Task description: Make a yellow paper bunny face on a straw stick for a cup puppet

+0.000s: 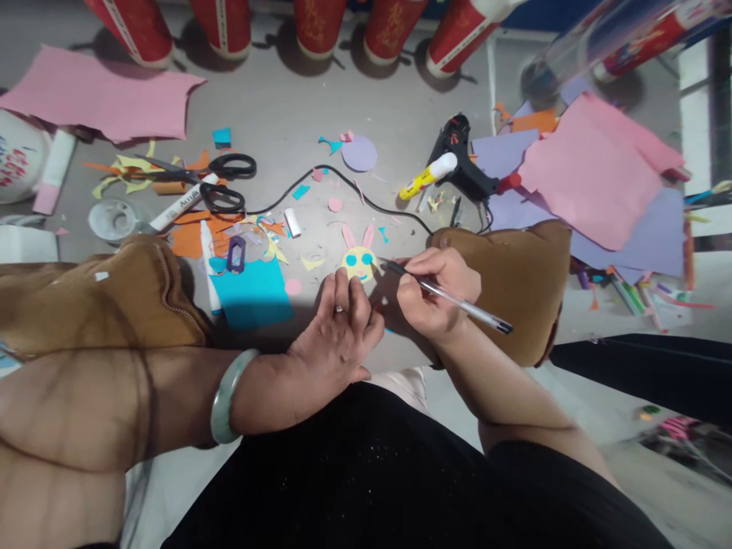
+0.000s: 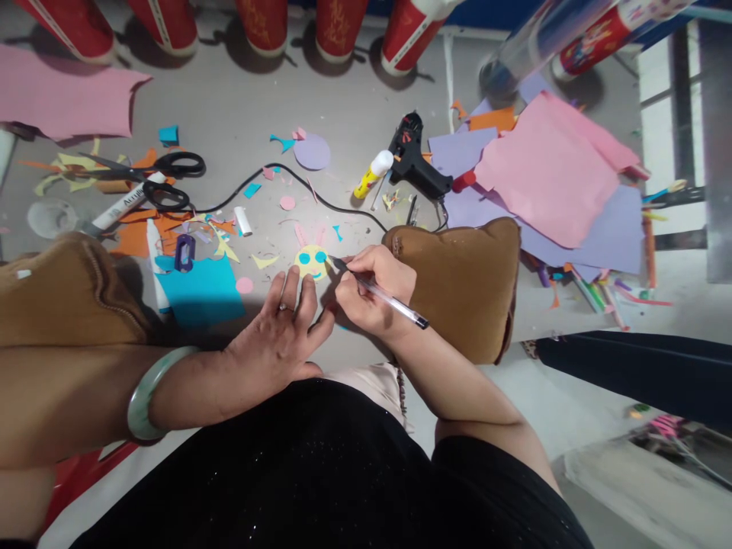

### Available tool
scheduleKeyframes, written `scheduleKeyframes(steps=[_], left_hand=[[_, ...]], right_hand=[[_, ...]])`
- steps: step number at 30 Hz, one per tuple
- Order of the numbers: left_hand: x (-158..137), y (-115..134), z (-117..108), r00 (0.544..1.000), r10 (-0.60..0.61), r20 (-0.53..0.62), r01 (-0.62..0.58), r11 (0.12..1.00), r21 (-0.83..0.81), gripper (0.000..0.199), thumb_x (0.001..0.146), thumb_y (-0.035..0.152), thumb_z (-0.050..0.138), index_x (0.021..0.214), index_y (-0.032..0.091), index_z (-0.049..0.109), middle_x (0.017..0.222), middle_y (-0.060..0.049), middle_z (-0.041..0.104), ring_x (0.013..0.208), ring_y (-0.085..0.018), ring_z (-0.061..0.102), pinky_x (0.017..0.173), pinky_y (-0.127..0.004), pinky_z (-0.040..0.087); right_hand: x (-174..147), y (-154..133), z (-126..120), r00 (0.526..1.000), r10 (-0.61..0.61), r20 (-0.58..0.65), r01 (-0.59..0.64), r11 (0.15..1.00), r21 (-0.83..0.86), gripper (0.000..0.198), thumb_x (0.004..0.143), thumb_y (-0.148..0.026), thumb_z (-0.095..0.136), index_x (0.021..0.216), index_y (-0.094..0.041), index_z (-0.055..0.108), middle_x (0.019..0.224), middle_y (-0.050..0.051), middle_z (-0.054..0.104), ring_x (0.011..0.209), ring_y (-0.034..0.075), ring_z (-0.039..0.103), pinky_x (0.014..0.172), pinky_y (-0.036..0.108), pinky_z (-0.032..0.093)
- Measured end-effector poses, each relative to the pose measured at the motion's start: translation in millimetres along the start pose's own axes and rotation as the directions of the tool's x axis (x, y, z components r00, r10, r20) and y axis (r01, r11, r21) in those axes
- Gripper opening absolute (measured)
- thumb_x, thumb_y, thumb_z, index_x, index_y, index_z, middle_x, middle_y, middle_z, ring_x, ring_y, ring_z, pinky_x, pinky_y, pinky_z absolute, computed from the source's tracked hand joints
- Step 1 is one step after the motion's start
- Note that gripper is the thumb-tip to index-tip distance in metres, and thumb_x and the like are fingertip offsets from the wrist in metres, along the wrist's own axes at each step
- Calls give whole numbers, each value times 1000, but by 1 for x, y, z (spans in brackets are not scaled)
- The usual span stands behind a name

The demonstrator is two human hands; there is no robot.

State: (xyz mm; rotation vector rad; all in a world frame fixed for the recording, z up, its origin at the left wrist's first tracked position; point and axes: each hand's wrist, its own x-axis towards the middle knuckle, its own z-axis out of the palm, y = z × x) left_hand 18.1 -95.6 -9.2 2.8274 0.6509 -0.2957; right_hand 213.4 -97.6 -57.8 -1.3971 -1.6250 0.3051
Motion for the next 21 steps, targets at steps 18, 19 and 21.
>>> scheduleKeyframes(steps=[18, 19, 21], left_hand=[[-1, 1, 10, 997, -15, -72, 16, 1000, 22, 101, 81, 70, 68, 153, 4, 41, 153, -35, 42, 143, -55, 40, 116, -69, 30], [-1, 1, 10, 998, -12, -65, 13, 1000, 20, 100, 81, 70, 67, 153, 5, 41, 153, -34, 42, 143, -54, 40, 117, -69, 29], [-1, 1, 8, 999, -5, -51, 6, 1000, 16, 98, 82, 70, 66, 152, 6, 42, 154, -34, 42, 143, -53, 41, 117, -70, 29]], right_hand=[[3, -19, 6, 982, -67, 178, 81, 994, -74, 12, 86, -21, 65, 94, -25, 57, 82, -1, 72, 65, 12, 68, 59, 23, 58], [3, -19, 6, 982, -74, 174, 90, 993, -81, 13, 85, -20, 65, 94, -25, 57, 82, -1, 72, 65, 12, 68, 59, 23, 58], [4, -19, 6, 980, -98, 176, 114, 990, -88, 13, 85, -19, 65, 94, -25, 57, 81, -1, 72, 65, 11, 68, 59, 22, 57]])
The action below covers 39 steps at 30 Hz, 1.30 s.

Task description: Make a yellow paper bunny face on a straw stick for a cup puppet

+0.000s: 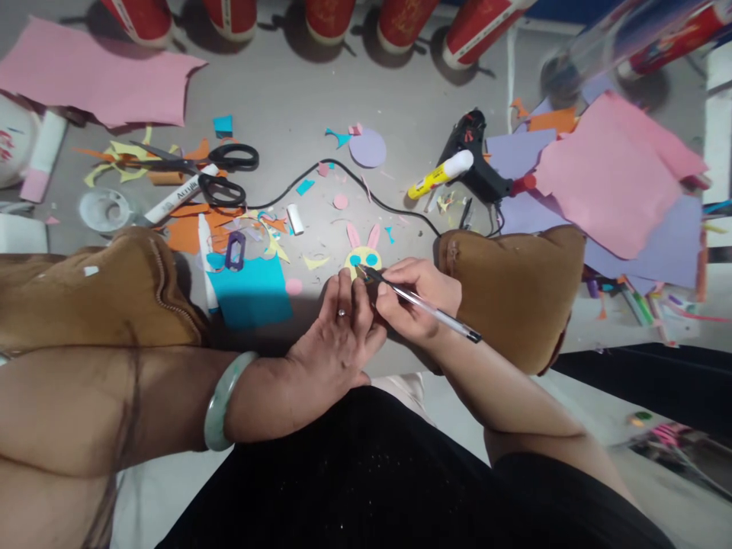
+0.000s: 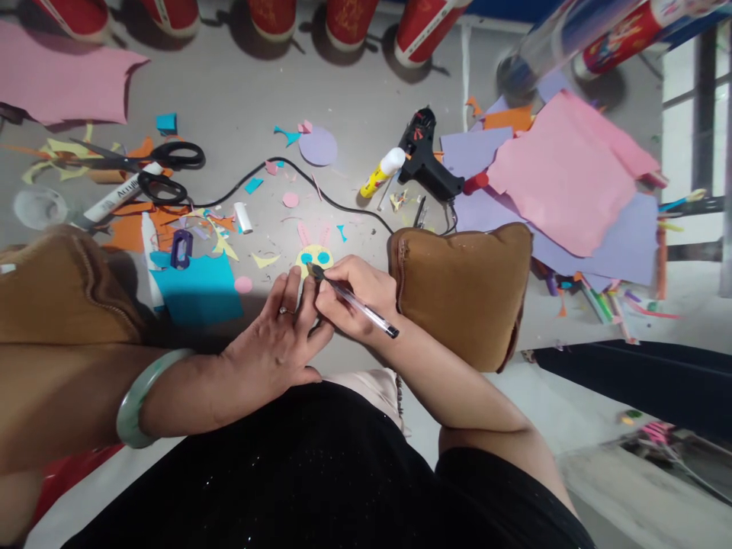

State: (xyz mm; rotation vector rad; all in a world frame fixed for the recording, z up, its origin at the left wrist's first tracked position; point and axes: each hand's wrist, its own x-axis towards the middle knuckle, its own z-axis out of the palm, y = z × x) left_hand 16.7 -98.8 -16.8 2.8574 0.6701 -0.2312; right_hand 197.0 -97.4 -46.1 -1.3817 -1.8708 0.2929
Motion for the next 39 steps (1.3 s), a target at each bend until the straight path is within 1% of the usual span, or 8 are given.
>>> scheduleKeyframes(steps=[5, 13, 16, 19, 24, 30, 34, 39], left_hand=[[3, 0, -5, 998, -14, 63, 13, 1000, 11, 99, 80, 69, 70, 152, 7, 42, 154, -34, 42, 142, -53, 42, 116, -70, 32], [4, 0, -9, 997, -4, 74, 4, 1000, 3, 98, 82, 69, 68, 153, 5, 42, 154, -37, 40, 143, -54, 41, 116, -70, 33], [4, 0, -9, 996, 5, 91, -5, 1000, -9, 98, 82, 68, 68, 151, 3, 44, 153, -40, 38, 142, -57, 40, 115, -71, 33], [3, 0, -6, 998, 6, 63, -5, 1000, -25, 99, 82, 67, 69, 151, 2, 43, 153, -42, 37, 142, -58, 38, 115, -72, 32], [1, -1, 0, 1000, 3, -13, -3, 1000, -31, 102, 79, 69, 70, 151, 2, 43, 153, -39, 39, 142, -56, 40, 116, -70, 31], [3, 0, -4, 999, -2, 45, 5, 998, -56, 100, 80, 67, 71, 151, 3, 44, 154, -37, 39, 142, -55, 41, 116, -71, 29], [3, -1, -4, 1000, 4, 22, -3, 999, -49, 99, 81, 67, 69, 152, 3, 43, 153, -38, 40, 142, -55, 41, 116, -71, 29], [3, -1, -4, 999, -7, 34, 10, 998, -59, 98, 80, 66, 72, 150, 4, 45, 152, -37, 42, 141, -55, 42, 115, -71, 30]], right_hand=[[1, 1, 1, 1000, -13, 2, 13, 1000, -5, 12, 86, -19, 65, 93, -25, 57, 80, -1, 71, 64, 12, 67, 58, 24, 58], [1, 0, 0, 999, -15, 37, 16, 1000, -7, 14, 87, -19, 64, 95, -26, 55, 82, 0, 71, 68, 13, 69, 61, 25, 60], [2, 0, -1, 999, -19, 42, 19, 1000, -17, 14, 87, -19, 64, 94, -26, 55, 82, 0, 71, 69, 14, 69, 62, 25, 60], [2, 0, -1, 998, -24, 50, 25, 999, -23, 12, 87, -20, 64, 93, -25, 55, 81, -1, 71, 68, 13, 69, 60, 25, 60], [2, 1, 0, 999, -20, 41, 20, 1000, -12, 8, 88, -21, 64, 90, -23, 57, 81, 0, 72, 67, 13, 70, 60, 24, 59], [2, 1, 0, 998, -20, 60, 21, 1000, -17, 6, 89, -24, 64, 90, -23, 57, 82, 0, 73, 69, 13, 71, 60, 24, 58], [2, 1, -1, 997, -28, 68, 29, 999, -26, 7, 87, -23, 64, 89, -23, 57, 80, 0, 73, 66, 13, 69, 59, 23, 57], [1, 2, 1, 999, -37, 33, 38, 999, -19, 9, 86, -21, 64, 89, -23, 56, 79, -1, 72, 63, 12, 68, 57, 23, 57]])
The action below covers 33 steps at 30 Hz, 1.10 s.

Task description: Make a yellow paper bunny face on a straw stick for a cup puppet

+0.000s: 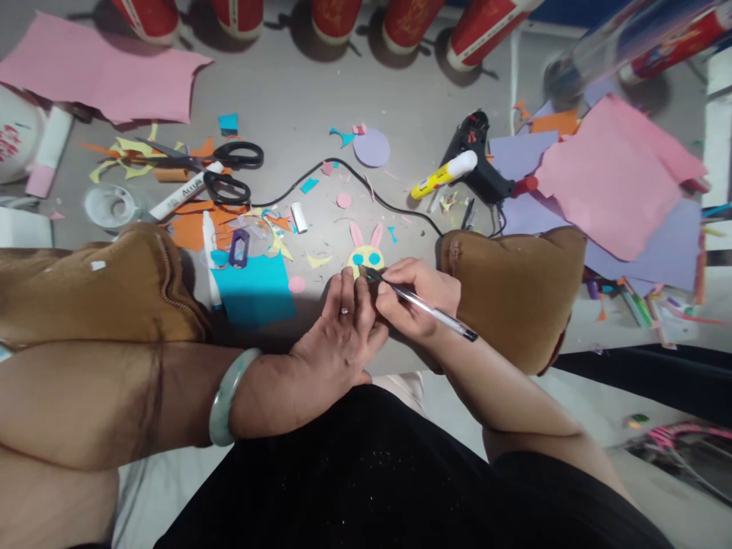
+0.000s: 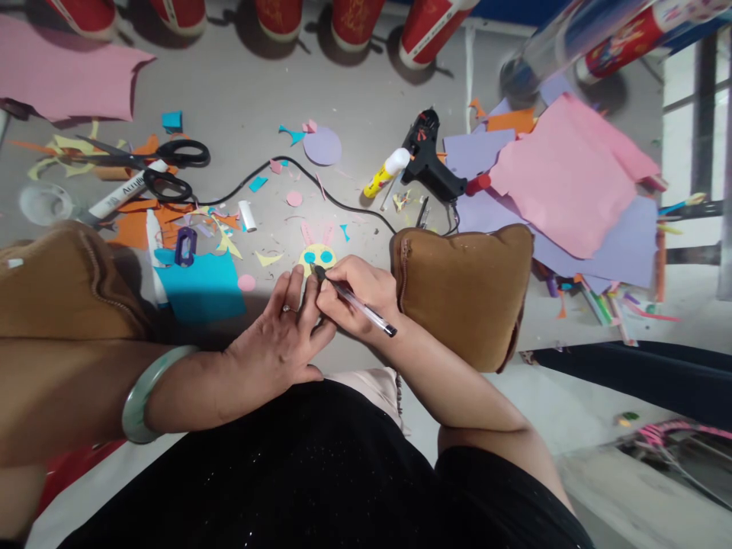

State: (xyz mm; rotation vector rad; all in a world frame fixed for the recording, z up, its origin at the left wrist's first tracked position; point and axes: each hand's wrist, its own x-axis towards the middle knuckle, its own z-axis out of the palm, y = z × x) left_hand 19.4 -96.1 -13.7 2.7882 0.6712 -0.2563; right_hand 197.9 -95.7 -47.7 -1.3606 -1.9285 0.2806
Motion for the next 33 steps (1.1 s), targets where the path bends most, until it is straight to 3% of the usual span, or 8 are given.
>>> scheduleKeyframes(steps=[5, 19, 28, 33], left_hand=[[-2, 0, 1, 1000, 6, -23, -6, 1000, 28, 97, 81, 68, 69, 151, 5, 45, 154, -35, 41, 142, -53, 42, 116, -70, 31], [-3, -1, 2, 1000, 14, -27, -13, 1000, 19, 96, 82, 66, 69, 150, 3, 44, 153, -37, 40, 143, -54, 40, 117, -70, 30], [-4, -1, 1, 1000, 15, -20, -15, 999, 44, 90, 83, 67, 68, 144, 3, 50, 152, -37, 40, 142, -57, 40, 116, -71, 30], [-4, 0, 1, 1000, 6, -12, -6, 1000, 20, 93, 82, 66, 69, 147, 3, 46, 154, -37, 39, 143, -55, 39, 116, -71, 29]], right_hand=[[-1, 2, 2, 999, 0, -43, 1, 1000, 28, 12, 83, -18, 65, 90, -24, 56, 78, -1, 70, 62, 13, 67, 55, 25, 57], [0, 0, 1, 999, 41, -6, -40, 998, 42, 10, 86, -20, 65, 92, -24, 58, 81, -1, 71, 64, 13, 67, 57, 26, 56], [-2, 5, -4, 986, 71, -149, -67, 997, 32, 13, 80, -18, 63, 87, -26, 55, 69, -1, 67, 55, 16, 66, 46, 28, 52], [-5, 11, -2, 979, 148, -143, -150, 989, 1, 8, 82, -21, 62, 85, -26, 57, 63, -1, 64, 50, 17, 61, 44, 30, 50]])
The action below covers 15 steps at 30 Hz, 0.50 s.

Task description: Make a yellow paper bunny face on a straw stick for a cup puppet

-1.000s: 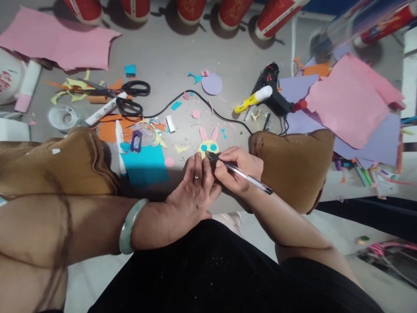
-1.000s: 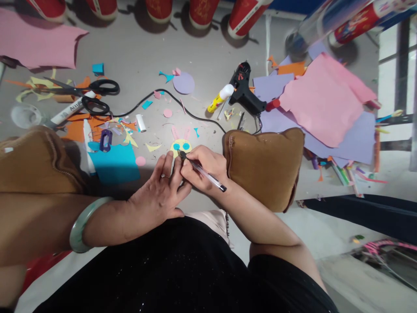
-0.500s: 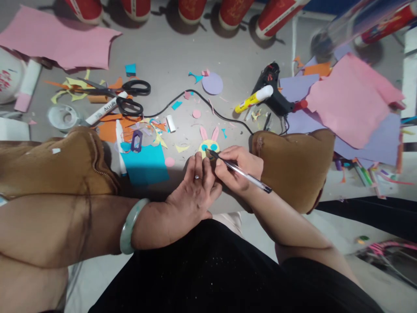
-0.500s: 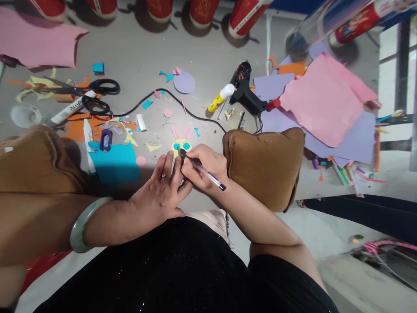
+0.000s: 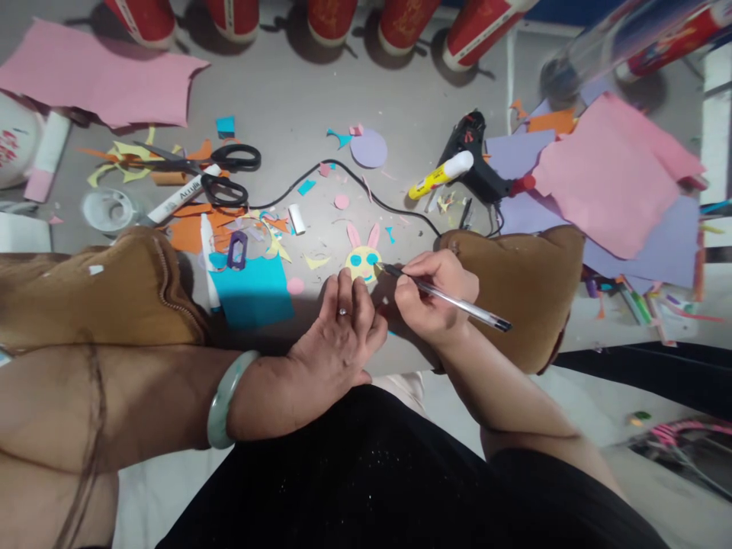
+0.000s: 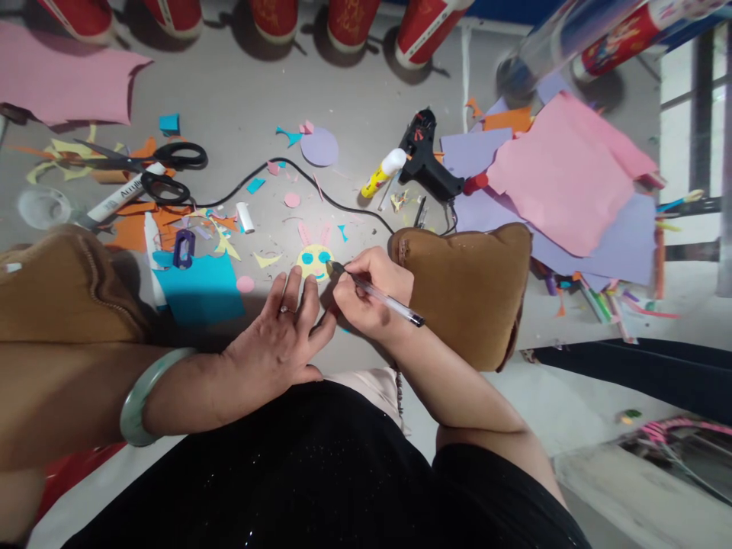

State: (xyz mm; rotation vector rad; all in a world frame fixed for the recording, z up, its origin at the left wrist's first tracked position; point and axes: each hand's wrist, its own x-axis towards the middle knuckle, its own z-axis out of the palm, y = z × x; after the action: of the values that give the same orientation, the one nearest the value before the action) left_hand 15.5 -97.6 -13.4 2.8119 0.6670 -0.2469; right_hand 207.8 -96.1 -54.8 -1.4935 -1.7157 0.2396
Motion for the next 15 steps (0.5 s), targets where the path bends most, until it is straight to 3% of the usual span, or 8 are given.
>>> scheduleKeyframes(steps=[15], left_hand=[[2, 0, -2, 1000, 0, 18, 1, 1000, -21, 90, 82, 64, 71, 146, 3, 47, 154, -36, 39, 144, -55, 38, 117, -71, 28]], right_hand=[[5, -5, -1, 998, -62, 8, 63, 998, -23, 11, 79, -20, 62, 83, -26, 54, 58, -6, 59, 45, 12, 56, 44, 26, 48]])
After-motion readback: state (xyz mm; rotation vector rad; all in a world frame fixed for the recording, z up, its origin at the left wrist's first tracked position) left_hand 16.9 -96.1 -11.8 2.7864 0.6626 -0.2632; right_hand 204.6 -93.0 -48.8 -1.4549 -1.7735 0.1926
